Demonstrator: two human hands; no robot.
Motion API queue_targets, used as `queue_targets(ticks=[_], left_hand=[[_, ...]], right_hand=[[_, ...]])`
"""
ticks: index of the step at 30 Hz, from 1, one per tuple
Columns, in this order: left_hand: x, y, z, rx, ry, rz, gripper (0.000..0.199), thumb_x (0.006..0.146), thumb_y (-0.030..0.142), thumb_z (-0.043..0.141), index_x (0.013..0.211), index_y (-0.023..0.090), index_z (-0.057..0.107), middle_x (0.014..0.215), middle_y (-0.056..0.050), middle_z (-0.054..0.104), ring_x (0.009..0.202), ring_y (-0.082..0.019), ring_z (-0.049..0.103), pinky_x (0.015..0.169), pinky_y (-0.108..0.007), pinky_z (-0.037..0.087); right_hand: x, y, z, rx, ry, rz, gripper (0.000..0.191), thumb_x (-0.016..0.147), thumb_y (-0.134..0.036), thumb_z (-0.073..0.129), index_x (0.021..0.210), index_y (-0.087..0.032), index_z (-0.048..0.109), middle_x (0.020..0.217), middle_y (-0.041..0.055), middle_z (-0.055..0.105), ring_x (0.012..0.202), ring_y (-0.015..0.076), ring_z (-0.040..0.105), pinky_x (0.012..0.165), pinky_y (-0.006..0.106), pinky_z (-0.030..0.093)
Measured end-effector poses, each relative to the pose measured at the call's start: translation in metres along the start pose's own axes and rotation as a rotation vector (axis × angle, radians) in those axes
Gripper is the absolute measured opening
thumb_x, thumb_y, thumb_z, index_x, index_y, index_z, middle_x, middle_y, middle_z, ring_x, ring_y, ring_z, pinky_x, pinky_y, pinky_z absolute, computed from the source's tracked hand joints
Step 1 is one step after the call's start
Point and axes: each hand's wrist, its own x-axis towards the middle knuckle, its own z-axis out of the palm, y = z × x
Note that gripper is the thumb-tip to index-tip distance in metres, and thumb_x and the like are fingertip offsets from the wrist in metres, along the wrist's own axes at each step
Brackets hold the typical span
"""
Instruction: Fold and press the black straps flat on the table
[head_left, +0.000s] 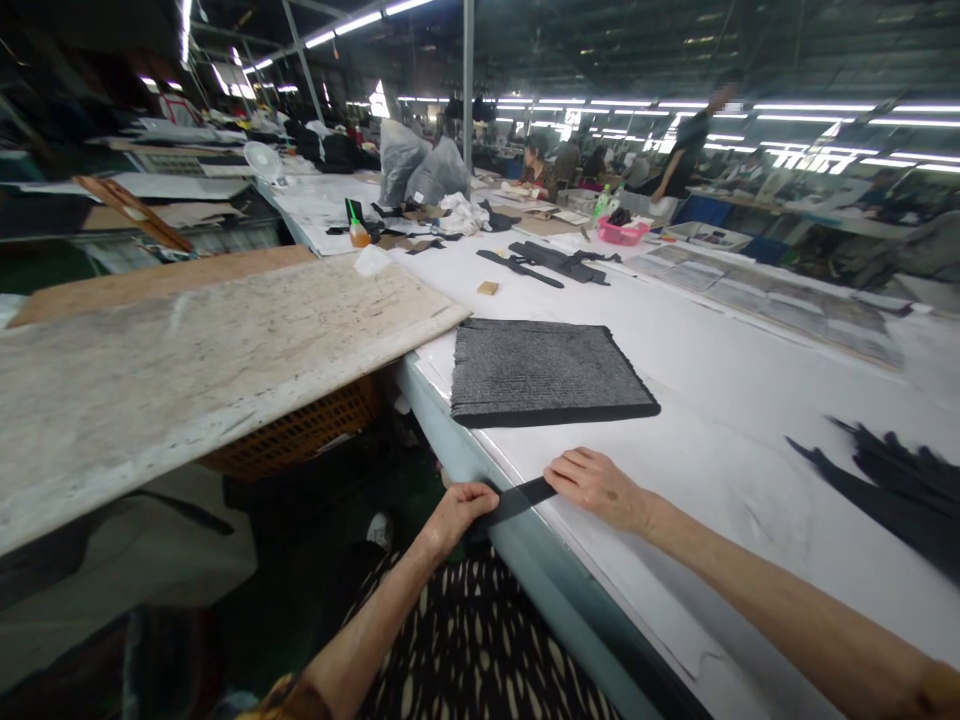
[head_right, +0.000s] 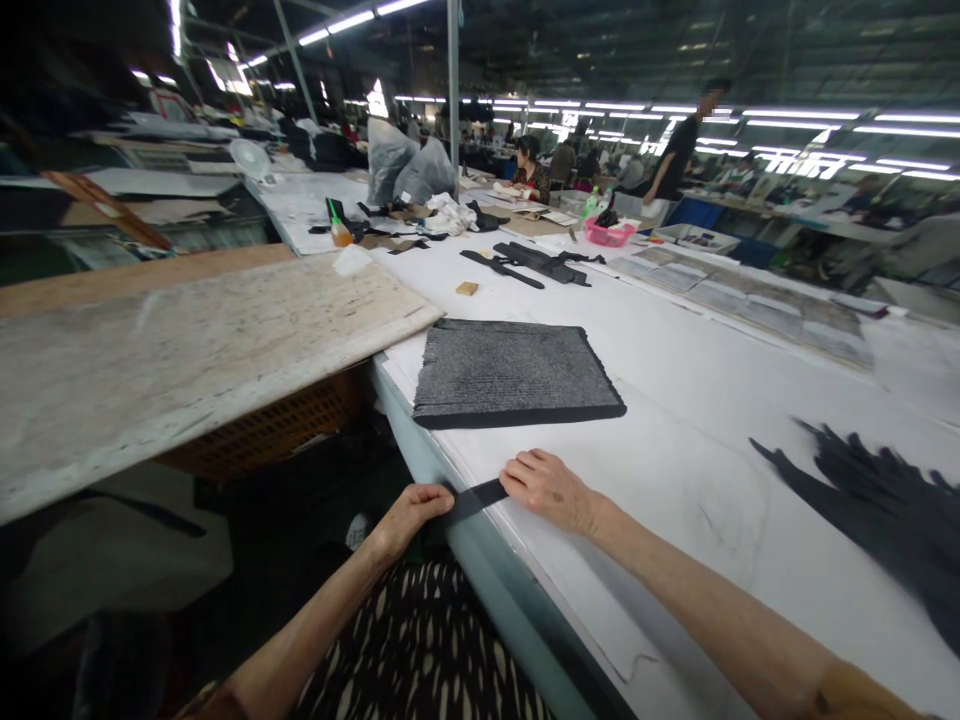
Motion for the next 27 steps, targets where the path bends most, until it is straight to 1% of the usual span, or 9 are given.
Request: queue_targets(ticks=[5, 9, 13, 17, 21, 27], left_hand=[[-0.016, -0.013, -0.027, 0.004, 0.068, -0.083, 0.029, 0.053, 0.041, 0.073, 0.057, 0.014, 0.065, 0.051, 0.001, 0.054, 0.050, -0.010, 0.042, 0.051, -0.023, 0.029], [-0.033, -0.007, -0.037, 0.043, 0.086, -0.079, 0.028, 0.056, 0.041, 0.071, 0.058, 0.014, 0.064, 0.051, 0.002, 0.053, 0.050, -0.010, 0.041, 0.051, -0.023, 0.028], [-0.041, 0.003, -0.038, 0.086, 0.063, -0.050, 0.030, 0.059, 0.042, 0.070, 0.059, 0.013, 0.064, 0.052, 0.002, 0.053, 0.051, -0.009, 0.041, 0.052, -0.022, 0.028], [-0.042, 0.006, -0.037, 0.103, 0.066, -0.047, 0.030, 0.060, 0.042, 0.069, 0.059, 0.012, 0.064, 0.052, 0.002, 0.054, 0.051, -0.009, 0.042, 0.053, -0.022, 0.028], [-0.043, 0.006, -0.036, 0.099, 0.062, -0.052, 0.030, 0.060, 0.042, 0.069, 0.059, 0.012, 0.064, 0.051, 0.002, 0.053, 0.051, -0.009, 0.041, 0.052, -0.022, 0.028], [-0.054, 0.010, -0.033, 0.109, 0.057, -0.067, 0.029, 0.062, 0.042, 0.067, 0.061, 0.013, 0.065, 0.053, 0.002, 0.055, 0.051, -0.009, 0.042, 0.051, -0.022, 0.029]], right_hand=[[0.026, -0.012, 0.007, -0.020, -0.006, -0.132, 0.014, 0.089, -0.009, 0.045, 0.089, -0.013, 0.058, 0.083, 0.0033, 0.055, 0.072, 0.0139, 0.045, 0.065, 0.029, 0.035], [0.029, -0.014, 0.005, -0.020, -0.001, -0.181, 0.012, 0.089, -0.009, 0.046, 0.087, -0.013, 0.058, 0.085, 0.0032, 0.055, 0.073, 0.0137, 0.046, 0.064, 0.029, 0.035], [0.017, -0.008, 0.002, -0.044, -0.006, -0.129, 0.015, 0.088, -0.005, 0.045, 0.086, -0.012, 0.058, 0.085, 0.0047, 0.057, 0.074, 0.0138, 0.047, 0.065, 0.029, 0.036], [0.007, -0.004, 0.000, -0.065, -0.035, -0.080, 0.018, 0.087, -0.001, 0.043, 0.088, -0.011, 0.058, 0.087, 0.0055, 0.058, 0.076, 0.0144, 0.049, 0.066, 0.029, 0.038], [0.005, -0.007, -0.002, -0.073, -0.064, -0.050, 0.020, 0.087, -0.001, 0.041, 0.092, -0.010, 0.059, 0.088, 0.0059, 0.059, 0.076, 0.0149, 0.050, 0.066, 0.029, 0.039], [0.000, -0.012, 0.001, -0.058, -0.085, 0.029, 0.021, 0.086, -0.001, 0.041, 0.095, -0.009, 0.059, 0.094, 0.0081, 0.059, 0.082, 0.0173, 0.052, 0.067, 0.030, 0.043]])
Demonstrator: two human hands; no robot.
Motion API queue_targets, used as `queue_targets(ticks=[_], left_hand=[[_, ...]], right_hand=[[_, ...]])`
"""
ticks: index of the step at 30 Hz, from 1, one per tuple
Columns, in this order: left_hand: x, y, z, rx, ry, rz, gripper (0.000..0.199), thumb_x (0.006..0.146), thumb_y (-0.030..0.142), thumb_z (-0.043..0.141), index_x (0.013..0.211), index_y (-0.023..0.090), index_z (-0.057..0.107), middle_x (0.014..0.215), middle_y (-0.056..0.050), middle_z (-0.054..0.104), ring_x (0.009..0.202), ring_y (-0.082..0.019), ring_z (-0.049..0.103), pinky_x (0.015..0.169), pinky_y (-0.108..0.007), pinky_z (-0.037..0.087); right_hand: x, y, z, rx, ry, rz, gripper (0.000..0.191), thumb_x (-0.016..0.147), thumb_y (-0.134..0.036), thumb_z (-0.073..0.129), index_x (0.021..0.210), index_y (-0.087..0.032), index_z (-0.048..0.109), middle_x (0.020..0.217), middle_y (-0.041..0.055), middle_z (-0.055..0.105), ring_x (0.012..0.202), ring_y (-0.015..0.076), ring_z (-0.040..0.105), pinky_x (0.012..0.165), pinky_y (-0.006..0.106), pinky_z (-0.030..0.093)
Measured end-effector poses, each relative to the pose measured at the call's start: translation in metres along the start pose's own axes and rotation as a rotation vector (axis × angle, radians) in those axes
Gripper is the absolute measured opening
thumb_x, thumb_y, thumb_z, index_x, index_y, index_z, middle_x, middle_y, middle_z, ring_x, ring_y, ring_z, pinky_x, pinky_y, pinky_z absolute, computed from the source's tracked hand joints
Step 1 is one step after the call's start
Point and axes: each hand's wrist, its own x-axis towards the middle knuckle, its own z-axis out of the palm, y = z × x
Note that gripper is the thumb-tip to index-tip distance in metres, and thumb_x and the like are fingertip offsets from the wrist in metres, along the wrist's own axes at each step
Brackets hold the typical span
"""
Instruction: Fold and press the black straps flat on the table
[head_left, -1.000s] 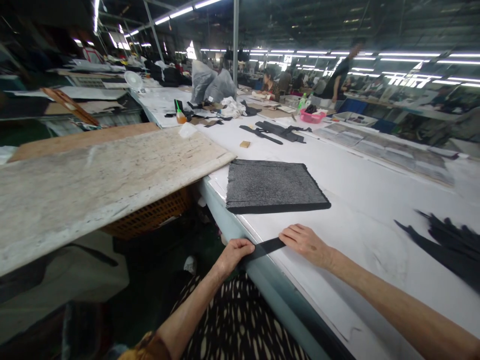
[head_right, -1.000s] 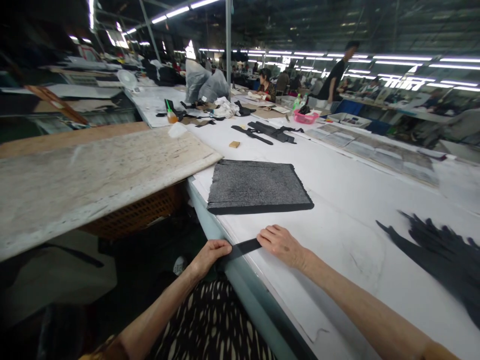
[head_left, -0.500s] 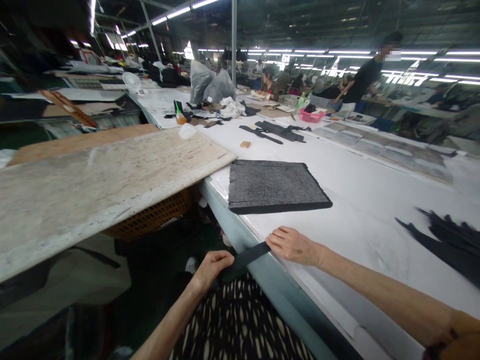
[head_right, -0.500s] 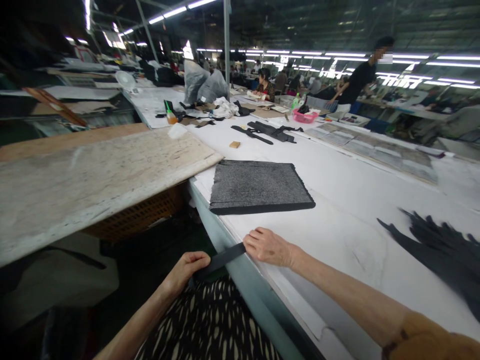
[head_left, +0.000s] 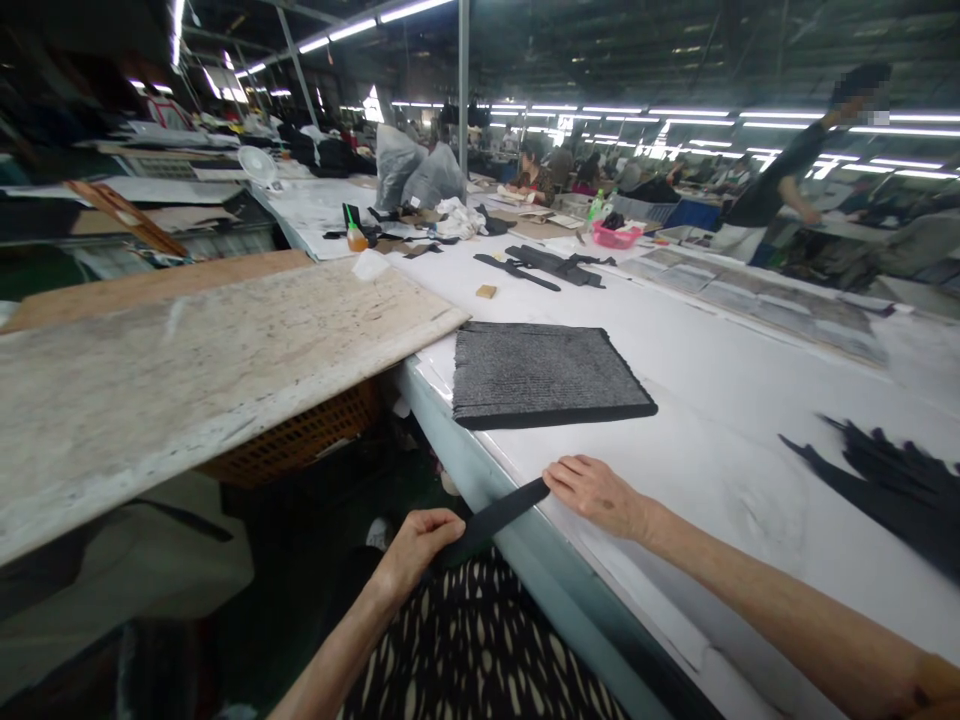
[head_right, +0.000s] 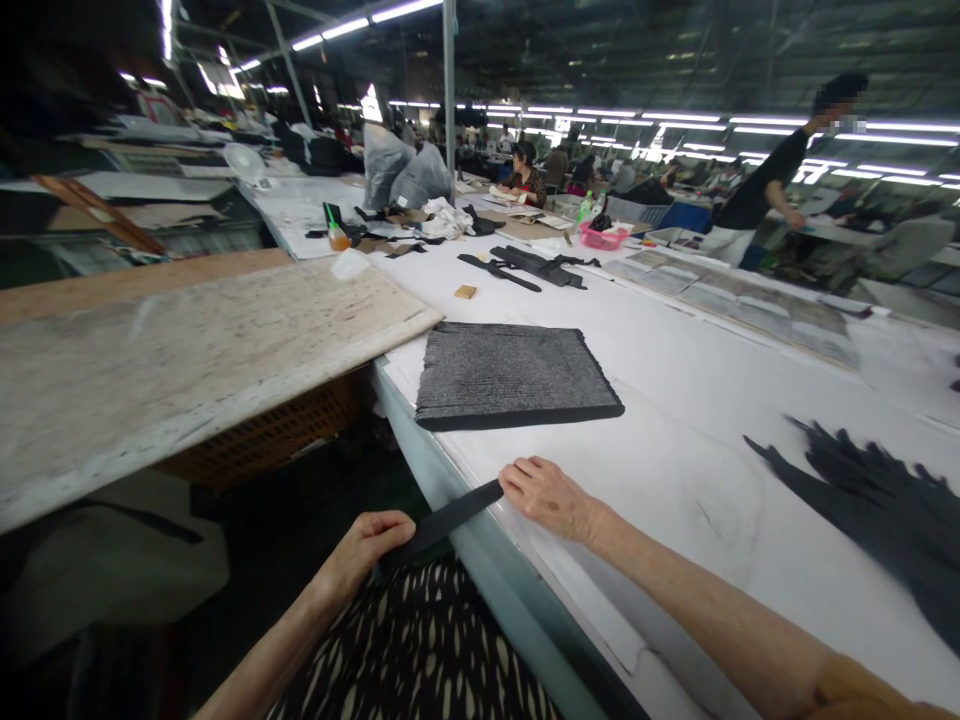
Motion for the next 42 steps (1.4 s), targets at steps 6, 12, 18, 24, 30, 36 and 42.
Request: queue_targets(ticks=[6, 12, 18, 24, 30, 36, 42], left_hand=[[-0.012, 0.003, -0.005, -0.007, 0.067, -0.007, 0.029, 0.062, 0.043, 0.067, 0.058, 0.014, 0.063, 0.051, 0.003, 0.052, 0.051, -0.009, 0.041, 0.050, -0.022, 0.029], [-0.014, 0.008, -0.003, 0.050, 0.061, 0.028, 0.031, 0.062, 0.045, 0.066, 0.060, 0.014, 0.064, 0.054, 0.002, 0.054, 0.053, -0.011, 0.043, 0.050, -0.022, 0.032], [-0.002, 0.027, 0.015, 0.197, 0.003, 0.137, 0.033, 0.067, 0.045, 0.061, 0.063, 0.013, 0.065, 0.054, 0.002, 0.052, 0.053, -0.010, 0.041, 0.052, -0.022, 0.031], [0.004, 0.037, 0.023, 0.321, -0.009, 0.183, 0.031, 0.071, 0.043, 0.055, 0.065, 0.014, 0.065, 0.052, 0.002, 0.050, 0.051, -0.010, 0.040, 0.049, -0.022, 0.029], [0.015, 0.037, 0.034, 0.271, -0.032, 0.113, 0.030, 0.067, 0.044, 0.055, 0.059, 0.015, 0.060, 0.045, 0.003, 0.048, 0.043, -0.009, 0.037, 0.043, -0.022, 0.025], [0.024, 0.035, 0.052, 0.201, -0.057, 0.110, 0.027, 0.064, 0.042, 0.057, 0.056, 0.016, 0.059, 0.044, 0.004, 0.047, 0.044, -0.009, 0.036, 0.044, -0.022, 0.024], [0.027, 0.036, 0.060, 0.247, -0.070, 0.158, 0.028, 0.067, 0.041, 0.056, 0.058, 0.015, 0.061, 0.048, 0.003, 0.046, 0.049, -0.010, 0.037, 0.048, -0.023, 0.028]], right_hand=[[-0.005, -0.002, 0.001, 0.068, -0.002, 0.089, 0.023, 0.088, -0.004, 0.040, 0.093, -0.011, 0.061, 0.091, 0.0072, 0.060, 0.080, 0.0171, 0.052, 0.070, 0.030, 0.047], [0.000, 0.002, -0.012, 0.413, 0.091, 0.425, 0.035, 0.089, -0.005, 0.030, 0.097, -0.015, 0.062, 0.097, 0.0059, 0.061, 0.088, 0.0153, 0.056, 0.076, 0.027, 0.048], [0.048, -0.014, -0.035, 0.877, -0.023, 0.439, 0.023, 0.091, -0.018, 0.044, 0.105, -0.021, 0.062, 0.103, 0.0032, 0.061, 0.095, 0.0137, 0.056, 0.085, 0.025, 0.042], [0.066, -0.006, -0.033, 1.017, -0.367, 0.492, 0.014, 0.083, -0.026, 0.058, 0.077, -0.018, 0.068, 0.065, -0.0030, 0.059, 0.066, 0.0100, 0.052, 0.063, 0.020, 0.034], [0.019, 0.036, -0.034, 1.103, -0.424, 0.659, 0.019, 0.078, -0.027, 0.054, 0.067, -0.015, 0.064, 0.055, -0.0035, 0.052, 0.055, 0.0083, 0.046, 0.055, 0.020, 0.031], [-0.056, 0.069, -0.035, 1.064, -0.399, 0.957, 0.021, 0.074, -0.030, 0.049, 0.064, -0.015, 0.060, 0.061, 0.0001, 0.057, 0.061, 0.0125, 0.053, 0.057, 0.022, 0.038], [-0.047, 0.043, -0.049, 0.827, -0.103, 1.072, 0.027, 0.085, -0.033, 0.043, 0.073, -0.018, 0.062, 0.073, 0.0007, 0.062, 0.068, 0.0132, 0.054, 0.064, 0.025, 0.039]])
